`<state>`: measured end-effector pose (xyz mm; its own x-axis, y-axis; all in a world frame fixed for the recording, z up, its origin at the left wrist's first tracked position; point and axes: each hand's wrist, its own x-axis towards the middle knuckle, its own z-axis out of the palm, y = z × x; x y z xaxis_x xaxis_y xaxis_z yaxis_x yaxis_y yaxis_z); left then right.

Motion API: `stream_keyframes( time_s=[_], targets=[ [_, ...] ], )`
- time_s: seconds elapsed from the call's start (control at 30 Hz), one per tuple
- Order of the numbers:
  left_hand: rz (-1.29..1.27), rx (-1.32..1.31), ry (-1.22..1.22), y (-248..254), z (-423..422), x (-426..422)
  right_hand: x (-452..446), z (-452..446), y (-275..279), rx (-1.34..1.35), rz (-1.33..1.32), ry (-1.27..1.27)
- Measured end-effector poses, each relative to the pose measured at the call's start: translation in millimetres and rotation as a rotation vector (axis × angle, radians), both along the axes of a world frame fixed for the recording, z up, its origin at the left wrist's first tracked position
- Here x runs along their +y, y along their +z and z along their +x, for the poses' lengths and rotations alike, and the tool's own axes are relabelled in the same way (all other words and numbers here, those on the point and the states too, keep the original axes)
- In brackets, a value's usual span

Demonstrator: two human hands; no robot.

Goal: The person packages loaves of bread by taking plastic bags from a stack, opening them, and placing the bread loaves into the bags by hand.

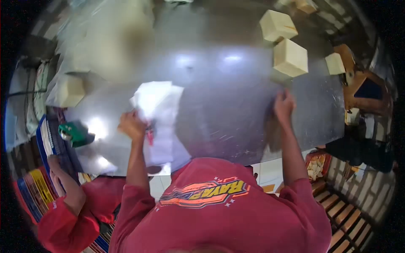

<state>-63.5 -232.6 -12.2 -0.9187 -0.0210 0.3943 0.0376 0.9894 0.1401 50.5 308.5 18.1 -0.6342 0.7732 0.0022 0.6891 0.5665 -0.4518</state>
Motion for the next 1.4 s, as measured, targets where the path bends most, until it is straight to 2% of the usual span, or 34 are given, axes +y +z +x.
stream_keyframes(
  time_s=[0.03, 0.1, 0.13, 0.17, 0.2, 0.27, 0.3, 0.4, 0.43, 0.47, 0.5, 0.53, 0.57, 0.63, 0.7, 0.73, 0.8, 0.83, 0.9, 0.97, 1.0, 1.03, 1.07, 1.1, 1.17, 1.2, 1.23, 1.27, 1.33, 1.4],
  targets=[
    [0.021, 0.017, 0.079, 10, 3, 2, 33, -2, 3, -0.074, 0.087, -0.235],
    [0.154, 0.058, -0.003, 33, 2, 2, 102, -21, 6, 0.469, -0.371, -0.258],
    [0.181, 0.034, -0.096, 44, 0, -2, 143, -43, -9, 0.693, -0.682, -0.225],
    [0.367, 0.056, -0.094, 44, -1, -5, 174, -60, -24, 0.911, -0.996, -0.178],
    [0.551, 0.081, -0.087, 45, 0, -4, 170, -76, -9, 0.888, -1.105, -0.097],
    [0.799, -0.165, -0.029, 79, 5, 2, 158, -107, 18, 0.735, -1.3, 0.061],
    [0.752, -0.301, 0.066, 91, 6, 0, 157, -117, 20, 0.603, -1.38, 0.136],
    [1.037, -0.199, 0.037, 145, 24, 58, 127, -132, 13, 0.277, -1.529, 0.352],
    [1.02, -0.191, 0.029, 160, 30, 75, 107, -131, 13, 0.176, -1.56, 0.42],
    [1.004, -0.186, 0.022, 168, 34, 82, 72, -116, 34, 0.151, -1.467, 0.41],
    [1.026, -0.153, -0.044, 149, 31, 62, 55, -107, 11, 0.144, -1.498, 0.439],
    [1.101, -0.164, -0.131, 167, 37, 80, 20, -84, 29, 0.11, -1.527, 0.498],
    [1.069, -0.154, -0.149, 176, 44, 89, -6, -66, 26, 0.135, -1.578, 0.606],
    [1.078, -0.121, -0.197, 187, 59, 103, -70, -13, 37, 0.335, -1.698, 0.446],
    [1.117, -0.104, -0.273, 189, 74, 113, -110, 31, 12, 0.349, -1.418, 0.428],
    [0.941, -0.143, -0.298, 188, 81, 109, -127, 46, 25, 0.355, -1.187, 0.447],
    [0.694, -0.04, -0.693, 200, 86, 119, -160, 62, 83, 0.362, -0.724, 0.471],
    [0.63, -0.016, -0.86, 209, 88, 126, -175, 59, 129, 0.486, -0.389, 0.61],
    [0.645, -0.055, -0.987, 214, 101, 142, -187, 56, 197, 0.636, -0.046, 0.906],
    [0.83, -0.03, -0.992, 225, 111, 156, -186, 51, 230, 0.693, -0.041, 1.254],
    [0.925, -0.016, -0.994, 229, 113, 159, -189, 48, 244, 0.751, 0.005, 1.254],
    [0.846, -0.076, -0.997, 231, 111, 150, -193, 42, 257, 0.811, 0.055, 1.258],
    [0.927, -0.124, -0.946, 232, 110, 149, -197, 36, 268, 0.875, 0.106, 1.265],
    [1.005, -0.174, -0.889, 233, 111, 149, -192, 34, 278, 0.829, 0.137, 1.34],
    [1.228, -0.267, -0.836, 236, 115, 152, -195, 34, 280, 0.861, 0.289, 1.23],
    [1.242, -0.248, -0.803, 238, 120, 154, -199, 35, 281, 0.881, 0.359, 1.169],
    [1.254, -0.227, -0.772, 241, 124, 157, -203, 37, 282, 0.9, -0.021, 0.962],
    [1.266, -0.203, -0.74, 244, 126, 157, -201, 36, 284, 0.94, 0.031, 0.921],
    [1.117, -0.36, -0.558, 257, 115, 144, -187, 29, 295, 1.017, 0.134, 0.84],
    [0.956, -0.513, -0.373, 268, 99, 132, -176, 22, 315, 0.998, 0.529, 1.063]
  ],
)
